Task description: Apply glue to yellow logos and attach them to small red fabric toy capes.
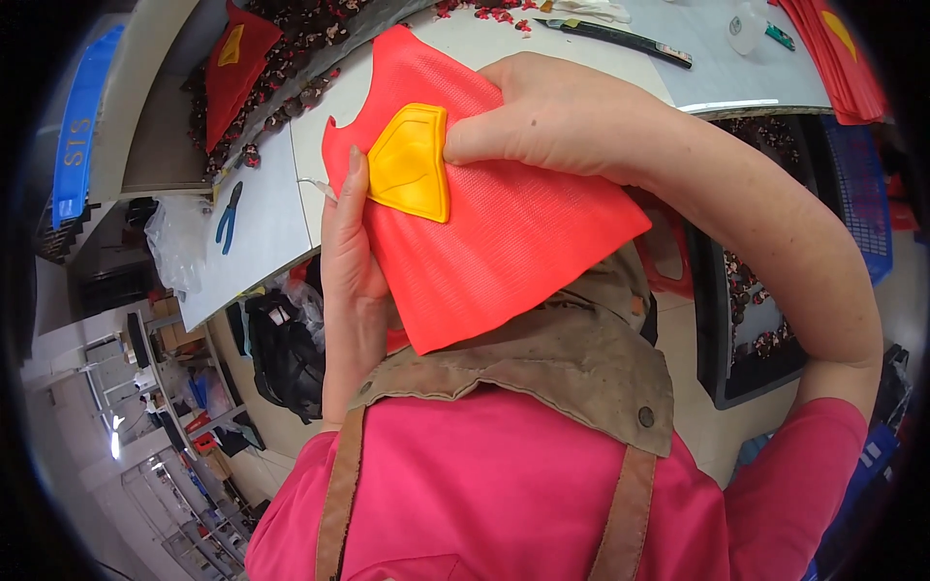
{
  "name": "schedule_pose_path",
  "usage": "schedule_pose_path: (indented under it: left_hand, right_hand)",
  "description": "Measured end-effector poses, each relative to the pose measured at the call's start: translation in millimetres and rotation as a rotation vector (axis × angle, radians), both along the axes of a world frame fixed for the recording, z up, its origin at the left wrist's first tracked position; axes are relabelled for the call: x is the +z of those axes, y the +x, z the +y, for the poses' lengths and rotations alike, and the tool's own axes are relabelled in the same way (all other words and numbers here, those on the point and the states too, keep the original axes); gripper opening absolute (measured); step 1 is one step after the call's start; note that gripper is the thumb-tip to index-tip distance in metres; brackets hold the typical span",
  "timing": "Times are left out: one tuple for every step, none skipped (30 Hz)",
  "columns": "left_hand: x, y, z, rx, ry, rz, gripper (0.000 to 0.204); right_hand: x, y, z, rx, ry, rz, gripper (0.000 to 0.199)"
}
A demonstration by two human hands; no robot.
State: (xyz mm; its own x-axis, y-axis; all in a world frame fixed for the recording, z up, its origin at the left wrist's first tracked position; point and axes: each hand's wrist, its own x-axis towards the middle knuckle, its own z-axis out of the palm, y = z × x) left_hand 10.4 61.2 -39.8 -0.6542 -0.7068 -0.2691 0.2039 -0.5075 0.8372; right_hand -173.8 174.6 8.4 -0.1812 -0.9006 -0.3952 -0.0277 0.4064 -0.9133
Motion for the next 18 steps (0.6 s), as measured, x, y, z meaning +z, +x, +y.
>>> schedule_pose_path:
  left_hand:
    - [-0.5, -0.2, -0.7, -0.002, 0.000, 0.002, 0.041]
    - [-0.9, 0.7, -0.9, -0.015, 0.054, 0.014, 0.041]
    - [-1.4, 1.3, -1.2, -0.028, 0.107, 0.026, 0.041]
    - [-1.8, 1.6, -2.0, -0.026, 0.107, 0.028, 0.041]
    - [-2.6, 2.6, -2.4, -0.026, 0.145, 0.023, 0.041]
    - [-2.9, 3.3, -2.6, -0.027, 0.183, 0.019, 0.041]
    - [-2.9, 3.7, -2.5, -0.023, 0.184, 0.021, 0.041]
    - [-3.2, 3.1, -3.0, -0.027, 0.184, 0.033, 0.041]
    - [-3.0, 2.7, -3.5, -0.032, 0.183, 0.045, 0.040]
    - [-1.8, 2.4, -3.8, -0.030, 0.185, 0.050, 0.040]
    - [-0.9, 0.8, -2.6, -0.016, 0.170, 0.035, 0.039]
    - [-0.7, -0.4, -1.4, -0.001, 0.155, 0.022, 0.038]
    - [-1.1, -0.6, -0.8, -0.004, 0.159, 0.025, 0.038]
    - [-0.8, 0.3, -0.3, 0.005, 0.092, 0.031, 0.037]
    - [-0.4, 1.2, 0.4, 0.014, 0.026, 0.038, 0.036]
    - [1.7, 1.9, 1.9, 0.015, 0.030, 0.043, 0.036]
    - [4.8, 2.5, 2.9, 0.033, -0.025, 0.033, 0.035]
    - [6.1, 2.7, 3.5, 0.051, -0.080, 0.021, 0.033]
  right_hand:
    - [1.1, 0.2, -1.2, 0.007, 0.032, 0.023, 0.038]
    - [1.9, 0.6, -2.3, 0.018, 0.062, 0.045, 0.038]
    - [1.4, -0.6, -2.3, 0.020, 0.062, 0.047, 0.038]
    - [0.4, -3.1, -1.8, 0.025, 0.043, -0.055, 0.039]
    - [-0.2, -3.8, -1.7, 0.032, 0.027, -0.157, 0.040]
    - [1.9, -3.2, -1.4, 0.035, 0.029, -0.156, 0.040]
    - [5.8, -2.4, -0.5, 0.032, 0.035, -0.164, 0.041]
    - [8.0, -2.0, -0.5, 0.028, 0.041, -0.170, 0.042]
    - [8.5, -1.4, -1.1, 0.030, 0.043, -0.166, 0.042]
    - [9.0, -0.9, -1.9, 0.029, 0.049, -0.174, 0.042]
    - [8.1, -1.5, -0.9, 0.024, 0.057, -0.185, 0.043]
    - [7.4, -1.8, -0.4, 0.021, 0.061, -0.182, 0.043]
    - [6.6, -1.7, -0.3, 0.008, 0.071, -0.193, 0.043]
    - [6.4, -1.6, -0.4, -0.003, 0.082, -0.200, 0.043]
    - [3.0, -1.4, -0.2, -0.002, 0.087, -0.194, 0.043]
    - [-2.7, -1.1, 0.0, -0.004, 0.058, -0.234, 0.044]
    - [-5.7, -0.9, 0.3, -0.009, 0.029, -0.276, 0.045]
    - [-5.3, -0.8, 0.7, -0.011, 0.034, -0.273, 0.045]
